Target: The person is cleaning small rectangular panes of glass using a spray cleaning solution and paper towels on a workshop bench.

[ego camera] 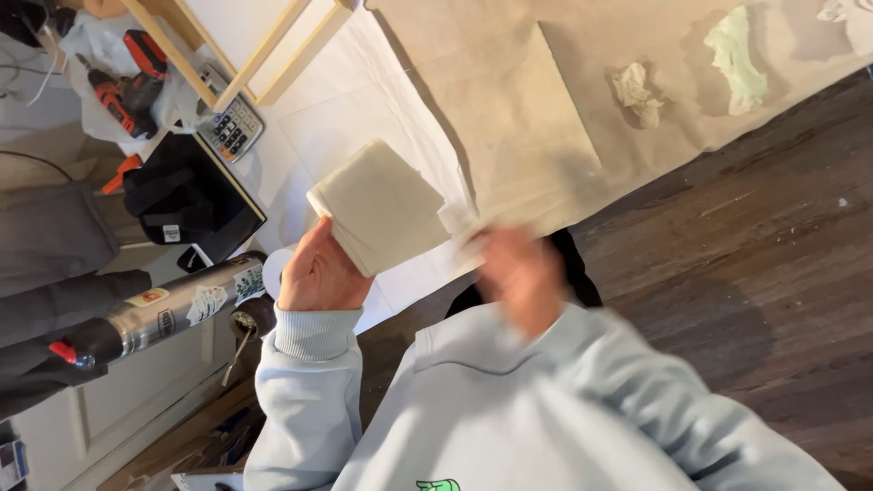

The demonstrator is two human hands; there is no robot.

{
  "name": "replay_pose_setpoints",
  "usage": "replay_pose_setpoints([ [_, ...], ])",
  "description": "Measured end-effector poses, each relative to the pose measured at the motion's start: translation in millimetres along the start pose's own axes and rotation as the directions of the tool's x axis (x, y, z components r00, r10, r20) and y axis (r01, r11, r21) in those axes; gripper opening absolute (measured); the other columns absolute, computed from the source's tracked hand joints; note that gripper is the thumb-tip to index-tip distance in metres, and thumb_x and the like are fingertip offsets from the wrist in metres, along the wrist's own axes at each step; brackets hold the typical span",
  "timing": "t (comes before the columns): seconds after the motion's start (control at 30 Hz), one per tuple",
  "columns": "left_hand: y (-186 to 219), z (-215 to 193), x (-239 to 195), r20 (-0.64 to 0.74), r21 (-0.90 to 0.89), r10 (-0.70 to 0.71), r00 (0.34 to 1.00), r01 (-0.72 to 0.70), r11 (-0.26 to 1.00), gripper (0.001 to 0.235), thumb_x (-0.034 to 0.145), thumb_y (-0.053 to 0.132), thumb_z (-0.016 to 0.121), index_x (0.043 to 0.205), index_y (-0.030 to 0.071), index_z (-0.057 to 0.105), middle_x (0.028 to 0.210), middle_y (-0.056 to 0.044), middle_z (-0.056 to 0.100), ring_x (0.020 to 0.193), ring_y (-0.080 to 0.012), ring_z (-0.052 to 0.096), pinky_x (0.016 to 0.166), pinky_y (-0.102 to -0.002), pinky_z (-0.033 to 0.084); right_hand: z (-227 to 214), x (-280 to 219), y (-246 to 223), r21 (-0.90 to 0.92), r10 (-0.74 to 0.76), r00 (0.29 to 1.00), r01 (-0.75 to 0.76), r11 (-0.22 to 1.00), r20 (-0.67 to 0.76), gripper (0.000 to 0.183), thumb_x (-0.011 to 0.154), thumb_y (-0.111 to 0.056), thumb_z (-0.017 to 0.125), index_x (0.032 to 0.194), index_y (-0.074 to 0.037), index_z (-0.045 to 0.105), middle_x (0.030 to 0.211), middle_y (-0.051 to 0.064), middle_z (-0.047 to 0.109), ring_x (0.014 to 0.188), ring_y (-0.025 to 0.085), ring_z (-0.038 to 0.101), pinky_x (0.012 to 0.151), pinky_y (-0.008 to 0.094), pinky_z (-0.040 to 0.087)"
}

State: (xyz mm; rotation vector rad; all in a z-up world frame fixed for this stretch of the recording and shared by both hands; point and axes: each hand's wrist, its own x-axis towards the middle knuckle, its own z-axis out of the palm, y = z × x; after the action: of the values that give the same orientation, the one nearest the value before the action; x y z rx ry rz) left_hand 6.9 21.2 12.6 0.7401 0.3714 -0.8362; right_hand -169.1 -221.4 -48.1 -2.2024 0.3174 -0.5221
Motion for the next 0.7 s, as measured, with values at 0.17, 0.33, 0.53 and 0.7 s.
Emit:
replay_pose_setpoints([
  [0.17, 4.1, 31.8, -8.3, 0.128, -0.046, -0.072, 0.989, 0.079, 0.996, 0.04, 0.116, 0.021, 0.045, 0.148, 0.0, 0.059, 0.145, -0.017, 0.066, 0.132, -0.029, 0.063, 0.118, -0.046, 0.042, -39.1, 33.5, -140.3, 0.752, -0.283, 0.911, -0.045, 0.657, 0.301, 0.029, 0.101, -0.002, 0.063, 0.128, -0.001, 0.074, 0.139, 0.013, 0.068, 0.123, 0.031, 0.063, 0.112, 0.042, 0.052],
  [0.33, 2.0, 40.5, -9.8, 0.089, -0.014, -0.012, 0.996, 0.013, 1.0, 0.043, 0.115, 0.02, 0.046, 0.151, 0.0, 0.056, 0.15, -0.018, 0.062, 0.136, -0.0309, 0.058, 0.119, -0.047, 0.039, -10.9, 26.2, 55.4, 0.604, 0.551, 0.801, -0.564, 0.563, 0.234, 0.034, 0.097, -0.001, 0.063, 0.128, -0.003, 0.076, 0.125, 0.01, 0.073, 0.097, 0.021, 0.063, 0.079, 0.032, 0.05],
  [0.53, 0.4, 37.9, -9.4, 0.065, -0.021, -0.008, 0.998, 0.009, 1.0, 0.042, 0.115, 0.02, 0.046, 0.149, -0.001, 0.057, 0.146, -0.019, 0.064, 0.131, -0.0312, 0.062, 0.116, -0.046, 0.042, -4.2, 48.9, 137.6, 0.077, 0.261, 0.96, -0.254, 0.964, -0.101, 0.046, 0.09, 0.02, 0.062, 0.128, 0.0, 0.077, 0.132, 0.016, 0.074, 0.109, 0.031, 0.067, 0.088, 0.038, 0.054],
  [0.7, -3.4, -7.6, -16.5, 0.091, -0.04, 0.002, 0.996, 0.001, 0.999, 0.041, 0.116, 0.02, 0.045, 0.148, -0.001, 0.059, 0.146, -0.019, 0.065, 0.131, -0.0321, 0.063, 0.115, -0.047, 0.045, 28.9, 33.8, -18.1, 0.646, 0.515, 0.838, -0.496, 0.58, 0.181, 0.031, 0.104, -0.002, 0.046, 0.124, 0.001, 0.069, 0.118, 0.007, 0.059, 0.089, 0.013, 0.043, 0.082, 0.026, 0.04],
])
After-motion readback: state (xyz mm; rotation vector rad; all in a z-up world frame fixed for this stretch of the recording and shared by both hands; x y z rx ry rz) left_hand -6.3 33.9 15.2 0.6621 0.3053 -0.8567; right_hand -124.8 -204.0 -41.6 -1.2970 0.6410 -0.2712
